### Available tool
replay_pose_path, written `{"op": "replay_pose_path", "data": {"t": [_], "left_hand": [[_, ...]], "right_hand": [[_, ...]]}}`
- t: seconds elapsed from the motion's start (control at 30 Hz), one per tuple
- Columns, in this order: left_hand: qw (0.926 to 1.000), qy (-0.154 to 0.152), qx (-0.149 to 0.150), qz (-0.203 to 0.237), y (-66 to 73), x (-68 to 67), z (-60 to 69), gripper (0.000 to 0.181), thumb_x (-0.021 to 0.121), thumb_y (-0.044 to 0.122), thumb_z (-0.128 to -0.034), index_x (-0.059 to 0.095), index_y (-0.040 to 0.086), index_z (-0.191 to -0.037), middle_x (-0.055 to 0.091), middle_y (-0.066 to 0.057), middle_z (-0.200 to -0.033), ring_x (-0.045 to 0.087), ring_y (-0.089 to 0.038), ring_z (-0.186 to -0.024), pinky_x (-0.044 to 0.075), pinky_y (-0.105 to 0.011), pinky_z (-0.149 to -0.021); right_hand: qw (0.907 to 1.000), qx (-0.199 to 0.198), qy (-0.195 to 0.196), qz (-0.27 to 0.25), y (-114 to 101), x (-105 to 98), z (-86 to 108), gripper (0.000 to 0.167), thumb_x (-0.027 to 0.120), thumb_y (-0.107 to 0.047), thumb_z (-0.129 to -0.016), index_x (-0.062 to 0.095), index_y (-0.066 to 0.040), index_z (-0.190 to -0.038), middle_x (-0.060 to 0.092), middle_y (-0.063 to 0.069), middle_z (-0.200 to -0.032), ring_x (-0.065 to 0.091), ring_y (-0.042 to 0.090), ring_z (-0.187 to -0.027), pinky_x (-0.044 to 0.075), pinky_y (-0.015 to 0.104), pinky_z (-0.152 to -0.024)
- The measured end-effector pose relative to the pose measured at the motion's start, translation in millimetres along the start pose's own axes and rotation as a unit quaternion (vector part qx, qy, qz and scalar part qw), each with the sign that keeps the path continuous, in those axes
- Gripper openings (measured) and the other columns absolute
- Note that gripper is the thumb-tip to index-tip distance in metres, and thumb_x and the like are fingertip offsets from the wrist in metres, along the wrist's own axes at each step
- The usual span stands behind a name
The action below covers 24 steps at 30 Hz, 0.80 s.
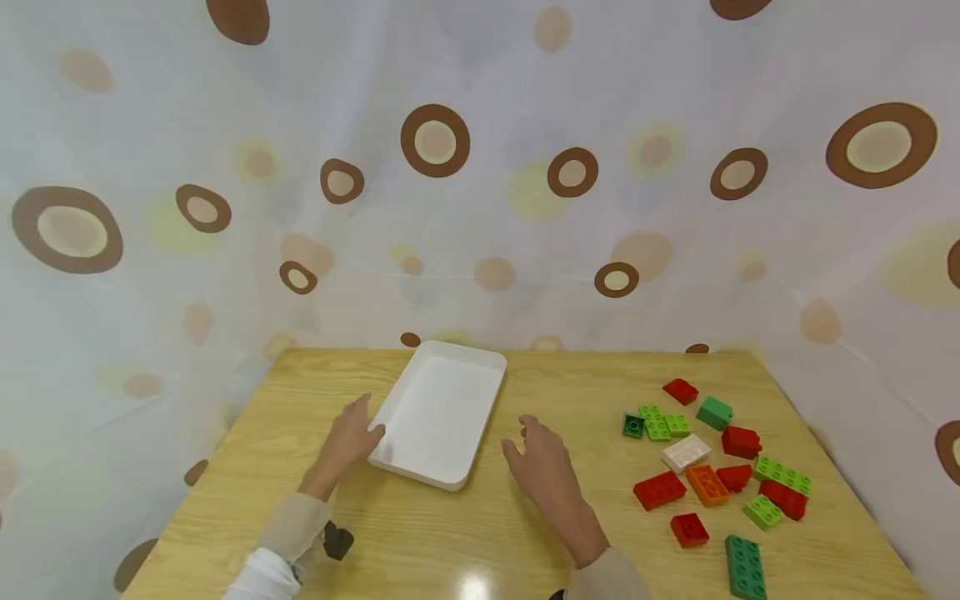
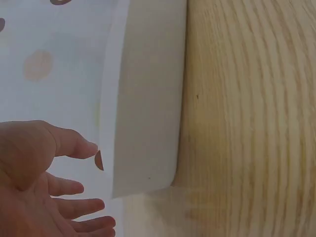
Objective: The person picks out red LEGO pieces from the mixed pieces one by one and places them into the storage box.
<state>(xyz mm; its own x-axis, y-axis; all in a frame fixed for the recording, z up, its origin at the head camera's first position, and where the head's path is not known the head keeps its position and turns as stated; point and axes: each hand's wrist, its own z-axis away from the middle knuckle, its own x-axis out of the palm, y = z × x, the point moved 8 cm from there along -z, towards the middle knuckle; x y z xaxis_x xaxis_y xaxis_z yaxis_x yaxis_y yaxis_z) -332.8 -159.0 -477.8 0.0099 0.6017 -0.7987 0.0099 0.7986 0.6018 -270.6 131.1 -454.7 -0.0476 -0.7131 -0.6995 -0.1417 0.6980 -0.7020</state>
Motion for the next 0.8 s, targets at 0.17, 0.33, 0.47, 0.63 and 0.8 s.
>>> {"op": "replay_pose_path", "data": {"t": [0.17, 0.33, 0.47, 0.63, 0.8], "left_hand": [[0.9996, -0.024, -0.006, 0.017, -15.4, 15.5, -4.4, 0.056, 0.059, 0.007, -0.0954, 0.038, -0.015, -0.143, 0.048, -0.035, -0.138, 0.051, -0.046, -0.124, 0.046, -0.054, -0.098], [0.9997, -0.003, 0.004, 0.026, -17.7, 19.8, -3.9, 0.046, 0.056, 0.005, -0.0947, 0.047, -0.015, -0.136, 0.055, -0.032, -0.132, 0.055, -0.044, -0.12, 0.047, -0.053, -0.097], [0.999, 0.034, 0.015, 0.026, -16.0, 14.8, -3.1, 0.038, 0.054, 0.0, -0.0927, 0.054, -0.016, -0.127, 0.061, -0.033, -0.122, 0.063, -0.041, -0.106, 0.054, -0.048, -0.084], [0.9976, 0.055, -0.002, 0.041, -22.8, 15.3, -6.1, 0.035, 0.052, -0.003, -0.0926, 0.058, -0.015, -0.125, 0.062, -0.032, -0.12, 0.064, -0.04, -0.107, 0.055, -0.049, -0.083], [0.998, 0.05, -0.002, 0.039, -28.9, 20.4, -13.1, 0.036, 0.05, -0.005, -0.0924, 0.058, -0.014, -0.126, 0.062, -0.03, -0.123, 0.062, -0.038, -0.112, 0.054, -0.048, -0.087]], "right_hand": [[0.9994, 0.024, -0.026, -0.007, 9, 17, -5.6, 0.054, 0.065, -0.023, -0.097, 0.05, 0.012, -0.135, 0.063, 0.027, -0.121, 0.062, 0.041, -0.11, 0.054, 0.051, -0.084], [0.9986, 0.025, -0.042, -0.021, 9, 38, -11.0, 0.056, 0.065, -0.024, -0.096, 0.05, 0.014, -0.134, 0.063, 0.029, -0.119, 0.063, 0.042, -0.107, 0.055, 0.05, -0.081], [0.9978, 0.034, -0.053, -0.023, 4, 55, -16.9, 0.059, 0.064, -0.028, -0.097, 0.049, 0.015, -0.134, 0.064, 0.029, -0.117, 0.063, 0.041, -0.106, 0.055, 0.051, -0.082], [0.9972, 0.023, -0.065, -0.028, -6, 70, -23.5, 0.055, 0.066, -0.029, -0.096, 0.053, 0.015, -0.126, 0.064, 0.03, -0.115, 0.063, 0.042, -0.106, 0.055, 0.05, -0.082], [0.998, 0.019, -0.057, -0.02, -8, 73, -30.6, 0.032, 0.073, -0.02, -0.091, 0.058, 0.007, -0.098, 0.065, 0.016, -0.086, 0.062, 0.026, -0.072, 0.051, 0.035, -0.06]]}}
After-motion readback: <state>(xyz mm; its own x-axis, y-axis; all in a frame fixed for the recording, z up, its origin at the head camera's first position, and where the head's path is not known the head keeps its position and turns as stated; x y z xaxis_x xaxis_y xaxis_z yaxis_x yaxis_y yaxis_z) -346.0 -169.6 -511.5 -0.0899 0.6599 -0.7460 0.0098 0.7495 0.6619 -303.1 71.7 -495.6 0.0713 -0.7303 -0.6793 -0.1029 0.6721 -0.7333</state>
